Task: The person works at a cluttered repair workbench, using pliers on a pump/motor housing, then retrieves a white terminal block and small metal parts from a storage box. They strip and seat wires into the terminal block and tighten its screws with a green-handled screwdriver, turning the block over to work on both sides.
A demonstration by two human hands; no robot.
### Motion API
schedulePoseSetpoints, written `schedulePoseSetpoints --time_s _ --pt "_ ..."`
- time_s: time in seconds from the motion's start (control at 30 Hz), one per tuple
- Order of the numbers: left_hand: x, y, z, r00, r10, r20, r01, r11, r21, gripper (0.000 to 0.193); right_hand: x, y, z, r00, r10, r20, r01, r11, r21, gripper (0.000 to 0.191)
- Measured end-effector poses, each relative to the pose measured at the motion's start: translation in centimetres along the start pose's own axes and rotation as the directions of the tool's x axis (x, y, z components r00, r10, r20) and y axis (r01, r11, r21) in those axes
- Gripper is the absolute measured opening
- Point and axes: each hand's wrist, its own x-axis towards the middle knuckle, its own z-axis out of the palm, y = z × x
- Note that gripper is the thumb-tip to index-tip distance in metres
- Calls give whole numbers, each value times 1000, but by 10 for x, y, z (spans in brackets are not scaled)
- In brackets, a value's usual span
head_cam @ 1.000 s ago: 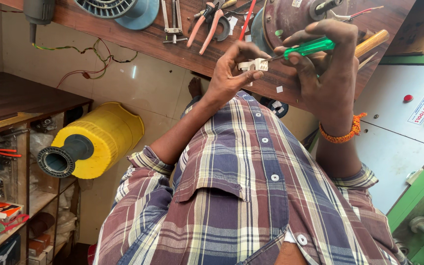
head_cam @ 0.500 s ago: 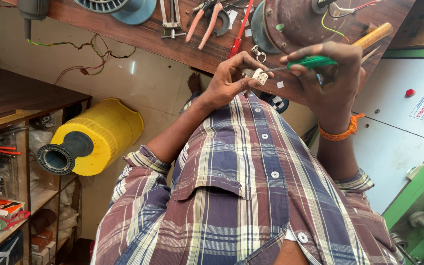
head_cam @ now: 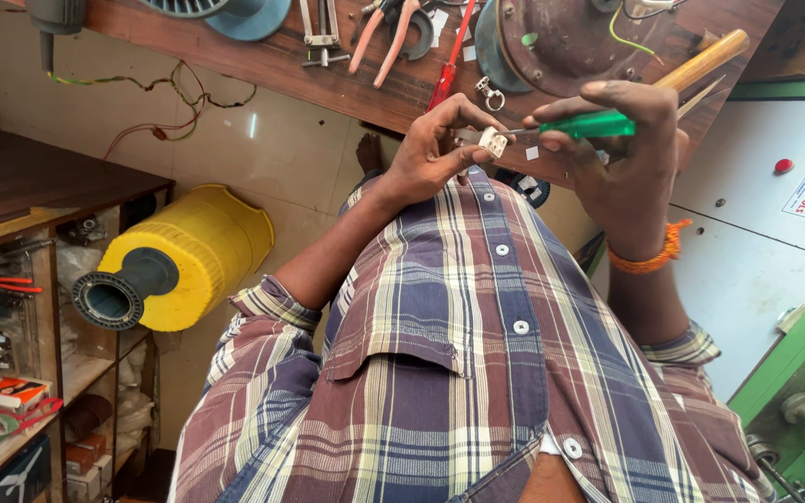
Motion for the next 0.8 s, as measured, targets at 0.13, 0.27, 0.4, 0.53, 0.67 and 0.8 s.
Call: schedulePoseSetpoints --time_s 0.13,0.27,0.4,0.53,0.67,0.8 --pt "0 -5 -3 997 82 -12 -82 996 -34 29 2 5 4 996 -72 -54 69 997 -46 44" --pt "6 0 -6 993 106 -47 -102 992 78 27 4 12 -4 999 35 7 -36 968 250 47" --pt "6 8 -5 986 130 -104 -129 991 22 29 5 16 -7 995 101 -16 -92 954 286 72" --pt "7 11 -4 985 148 -89 -145 989 40 29 4 13 -2 986 32 -161 -15 994 105 43" --pt "8 9 -1 982 183 -44 -182 983 20 30 1 -2 7 981 24 -195 -10 997 75 45" --pt "9 7 2 978 207 -24 -201 967 156 30 6 -14 15 978 55 -201 -25 989 147 49"
